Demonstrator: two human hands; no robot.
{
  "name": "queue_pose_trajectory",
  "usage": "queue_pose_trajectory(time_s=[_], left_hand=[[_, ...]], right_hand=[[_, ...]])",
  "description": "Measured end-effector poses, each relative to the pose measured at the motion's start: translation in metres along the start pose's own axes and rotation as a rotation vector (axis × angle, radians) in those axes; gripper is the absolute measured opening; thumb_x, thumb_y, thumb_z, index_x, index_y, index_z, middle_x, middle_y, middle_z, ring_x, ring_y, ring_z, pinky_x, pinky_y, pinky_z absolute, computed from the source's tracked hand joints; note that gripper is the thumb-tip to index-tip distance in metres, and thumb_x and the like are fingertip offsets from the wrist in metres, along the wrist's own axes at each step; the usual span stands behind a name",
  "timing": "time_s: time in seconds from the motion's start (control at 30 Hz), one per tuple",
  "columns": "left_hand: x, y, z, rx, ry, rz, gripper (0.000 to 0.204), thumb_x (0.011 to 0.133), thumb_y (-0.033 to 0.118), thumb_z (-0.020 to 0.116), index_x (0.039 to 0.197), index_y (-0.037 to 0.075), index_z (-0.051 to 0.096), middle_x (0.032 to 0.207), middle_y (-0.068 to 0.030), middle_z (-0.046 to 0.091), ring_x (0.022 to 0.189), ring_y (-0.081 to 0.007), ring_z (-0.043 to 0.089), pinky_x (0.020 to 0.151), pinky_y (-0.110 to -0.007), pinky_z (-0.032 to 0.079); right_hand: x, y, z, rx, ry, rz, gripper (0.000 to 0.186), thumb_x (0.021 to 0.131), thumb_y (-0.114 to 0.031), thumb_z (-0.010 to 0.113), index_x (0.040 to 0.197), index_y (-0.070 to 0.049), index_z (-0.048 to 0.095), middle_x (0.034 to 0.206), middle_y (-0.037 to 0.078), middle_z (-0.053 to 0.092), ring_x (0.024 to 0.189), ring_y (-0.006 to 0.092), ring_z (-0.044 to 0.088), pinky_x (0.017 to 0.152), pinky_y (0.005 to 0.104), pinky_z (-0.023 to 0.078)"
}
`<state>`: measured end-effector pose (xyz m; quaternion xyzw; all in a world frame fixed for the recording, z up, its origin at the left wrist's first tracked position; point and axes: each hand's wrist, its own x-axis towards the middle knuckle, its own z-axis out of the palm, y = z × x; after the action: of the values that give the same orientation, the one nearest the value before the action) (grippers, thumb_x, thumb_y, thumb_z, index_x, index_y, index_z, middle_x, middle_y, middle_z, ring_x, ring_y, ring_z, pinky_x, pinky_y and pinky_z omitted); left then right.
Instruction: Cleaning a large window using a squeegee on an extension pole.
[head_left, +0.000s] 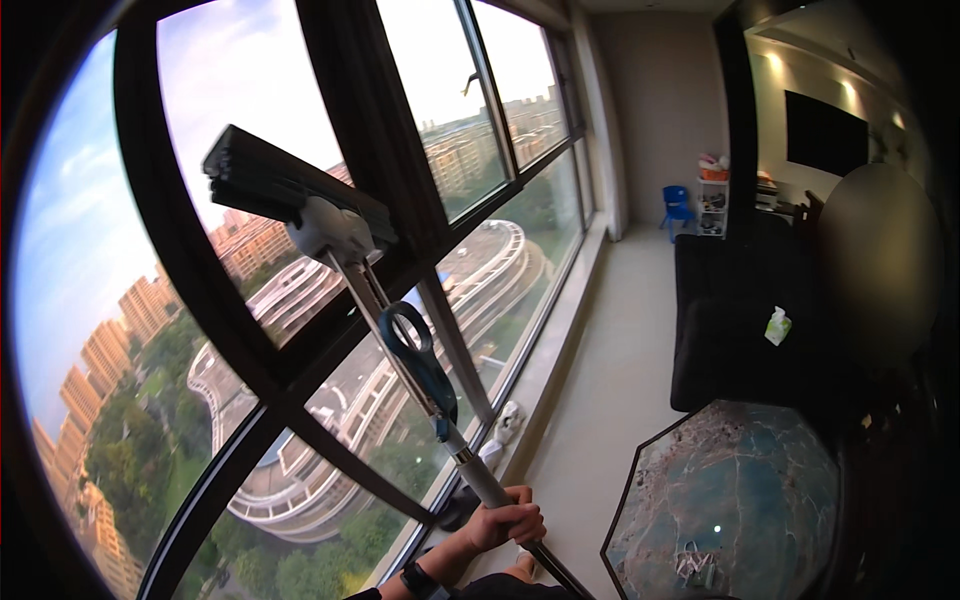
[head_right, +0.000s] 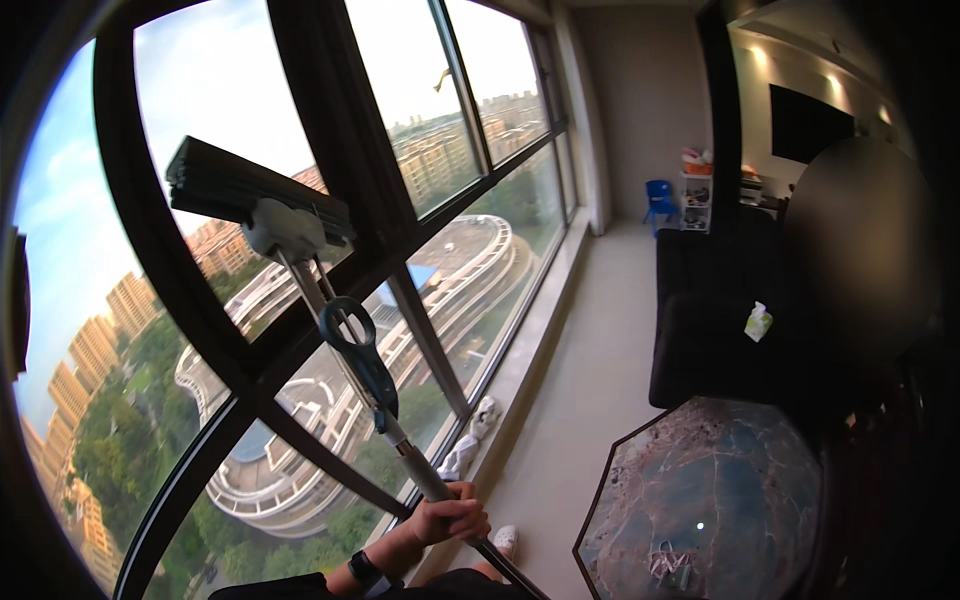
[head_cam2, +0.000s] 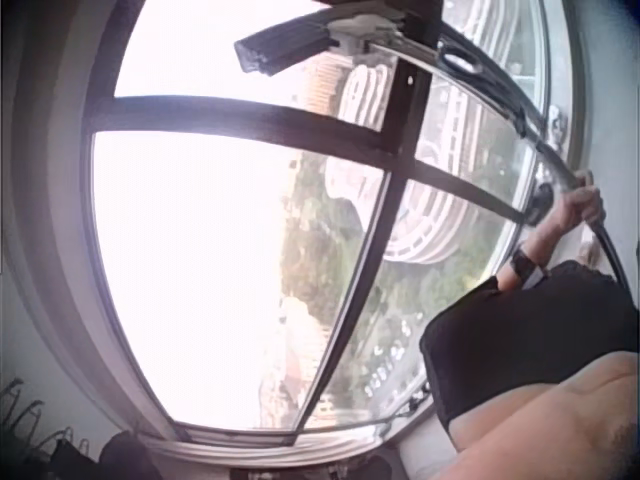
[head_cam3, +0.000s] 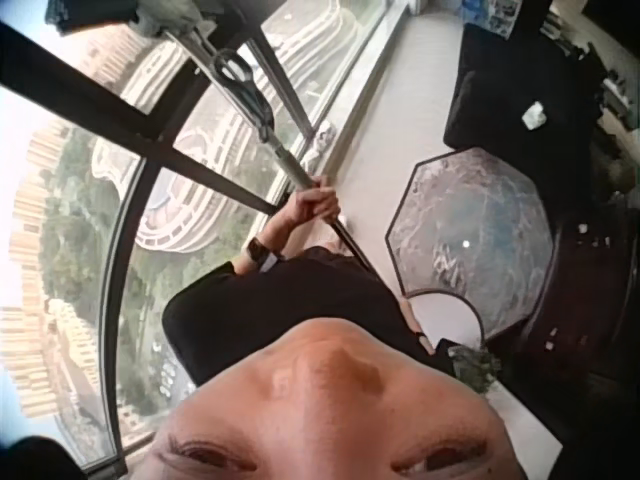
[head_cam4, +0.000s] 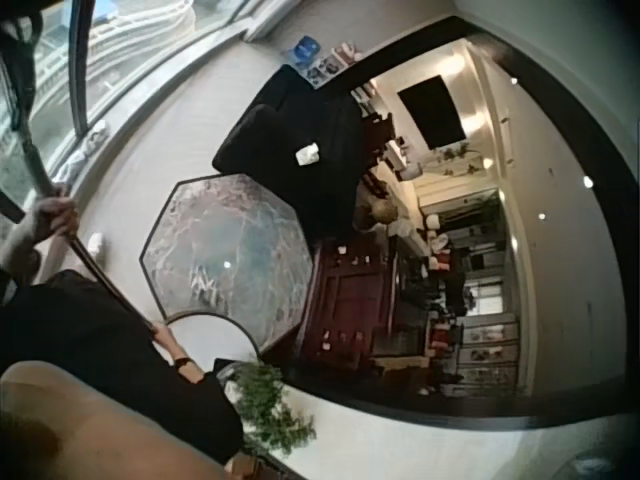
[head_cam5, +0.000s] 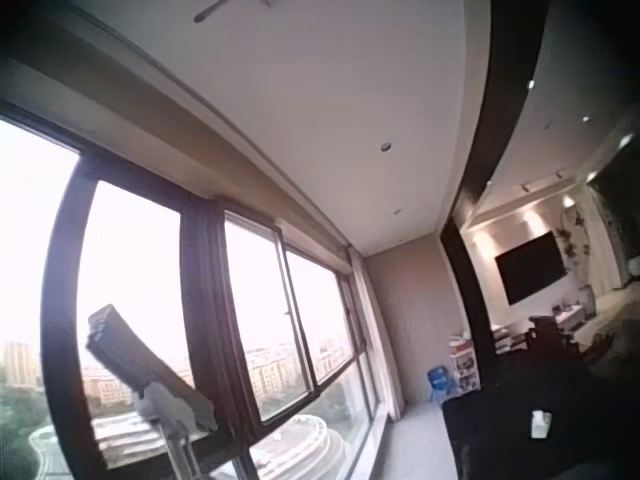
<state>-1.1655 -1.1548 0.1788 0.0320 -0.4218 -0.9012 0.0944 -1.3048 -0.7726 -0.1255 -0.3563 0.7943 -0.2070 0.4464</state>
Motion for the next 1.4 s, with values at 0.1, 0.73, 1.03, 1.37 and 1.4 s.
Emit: queue_pose_trajectory(time_s=[0.1, 0.73, 1.03, 1.37, 1.4], left_hand=[[0.041, 0.022, -0.038, -0.037, 0.013, -0.125, 0.026, 0.088, 0.009, 0.047, 0.064, 0.009, 0.036, 0.05, -0.0016, 0.036, 0.047, -0.0154, 0.037, 0.061, -0.035, 0.037], [0.315, 0.1, -0.181, -0.143, -0.221, -0.377, 0.021, 0.089, 0.008, 0.047, 0.07, 0.008, 0.039, 0.055, -0.0033, 0.037, 0.054, -0.0192, 0.041, 0.064, -0.034, 0.037], [0.522, 0.129, -0.199, 0.216, -0.115, -0.312, 0.018, 0.093, 0.021, 0.051, 0.087, 0.005, 0.046, 0.073, -0.0098, 0.059, 0.09, -0.0289, 0.062, 0.085, -0.04, 0.046], [0.703, 0.157, -0.242, 0.26, 0.138, -0.238, 0.037, 0.091, 0.039, 0.054, 0.086, 0.003, 0.051, 0.074, -0.0096, 0.061, 0.083, -0.0244, 0.065, 0.072, -0.036, 0.05], [0.723, 0.16, -0.255, 0.26, 0.165, -0.212, 0.034, 0.09, 0.036, 0.056, 0.087, 0.002, 0.051, 0.071, -0.0101, 0.06, 0.078, -0.0245, 0.065, 0.071, -0.037, 0.051]], right_hand=[[0.036, -0.026, 0.009, 0.056, 0.092, 0.053, 0.051, 0.082, -0.041, 0.064, 0.117, -0.006, 0.057, 0.101, 0.023, 0.064, 0.089, 0.026, 0.064, 0.076, 0.0422, 0.048], [0.27, -0.143, -0.039, 0.286, 0.439, 0.24, 0.047, 0.082, -0.041, 0.063, 0.113, -0.005, 0.059, 0.097, 0.02, 0.065, 0.087, 0.0277, 0.063, 0.074, 0.0421, 0.047], [0.402, -0.117, -0.148, 0.374, 0.482, 0.235, 0.046, 0.082, -0.04, 0.063, 0.111, -0.005, 0.059, 0.095, 0.019, 0.065, 0.086, 0.0285, 0.063, 0.073, 0.0421, 0.047], [0.495, -0.061, -0.328, 0.345, 0.536, 0.276, 0.044, 0.082, -0.04, 0.063, 0.109, -0.005, 0.06, 0.094, 0.018, 0.065, 0.085, 0.0294, 0.063, 0.072, 0.0421, 0.047], [0.508, -0.057, -0.348, 0.341, 0.545, 0.278, 0.044, 0.082, -0.04, 0.063, 0.108, -0.005, 0.06, 0.093, 0.018, 0.065, 0.085, 0.0295, 0.063, 0.072, 0.0421, 0.047]])
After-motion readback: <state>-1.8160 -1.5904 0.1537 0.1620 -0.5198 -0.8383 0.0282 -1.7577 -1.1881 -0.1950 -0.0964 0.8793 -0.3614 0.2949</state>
